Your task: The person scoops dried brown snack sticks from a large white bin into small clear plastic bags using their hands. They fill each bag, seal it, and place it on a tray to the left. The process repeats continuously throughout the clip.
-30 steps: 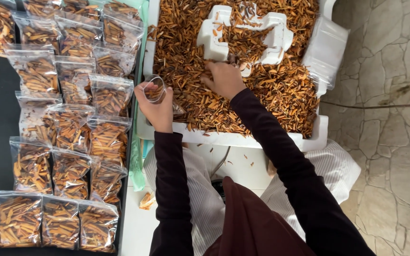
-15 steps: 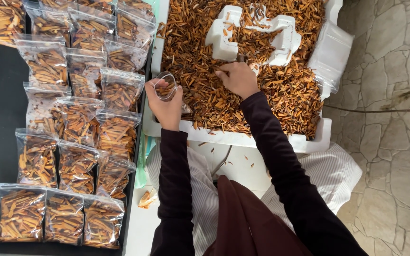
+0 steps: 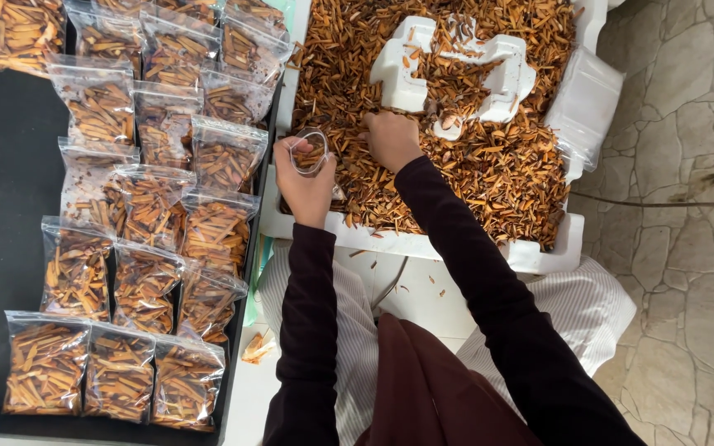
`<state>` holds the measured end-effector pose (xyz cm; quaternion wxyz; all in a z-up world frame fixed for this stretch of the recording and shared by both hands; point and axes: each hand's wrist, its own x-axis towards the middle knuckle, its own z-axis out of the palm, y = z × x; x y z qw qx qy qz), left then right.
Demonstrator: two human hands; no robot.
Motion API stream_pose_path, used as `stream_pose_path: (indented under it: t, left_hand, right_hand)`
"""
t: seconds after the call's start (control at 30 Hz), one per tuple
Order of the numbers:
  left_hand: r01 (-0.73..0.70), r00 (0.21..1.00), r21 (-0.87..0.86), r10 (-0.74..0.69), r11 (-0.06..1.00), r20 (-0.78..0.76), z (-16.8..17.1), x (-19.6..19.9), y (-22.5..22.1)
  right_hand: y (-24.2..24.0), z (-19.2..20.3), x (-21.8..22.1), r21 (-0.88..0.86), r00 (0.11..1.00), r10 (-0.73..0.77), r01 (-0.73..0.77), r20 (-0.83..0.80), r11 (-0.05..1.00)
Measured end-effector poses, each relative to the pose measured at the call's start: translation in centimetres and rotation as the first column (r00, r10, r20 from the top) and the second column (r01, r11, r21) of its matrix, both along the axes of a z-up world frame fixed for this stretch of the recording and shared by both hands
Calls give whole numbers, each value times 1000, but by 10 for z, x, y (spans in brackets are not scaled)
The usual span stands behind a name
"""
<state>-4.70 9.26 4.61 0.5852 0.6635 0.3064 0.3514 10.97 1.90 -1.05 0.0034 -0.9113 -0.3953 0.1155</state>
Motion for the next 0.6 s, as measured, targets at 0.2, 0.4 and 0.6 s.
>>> stream_pose_path:
  t: [0.2, 0.4, 0.6]
  left_hand:
    - [-8, 1000, -25, 9, 1000, 16, 6, -10, 6]
    - [38, 999, -3, -38, 999, -19, 4, -15, 11]
    - [47, 998, 0, -47, 999, -43, -1, -11, 15]
  right_hand:
    - [-15, 15, 4, 14, 994, 27, -26, -103, 1000]
    - [-26, 23, 8, -8, 1000, -2, 2, 30, 1000]
    - [-4, 48, -19, 382, 989, 38, 19, -142, 924]
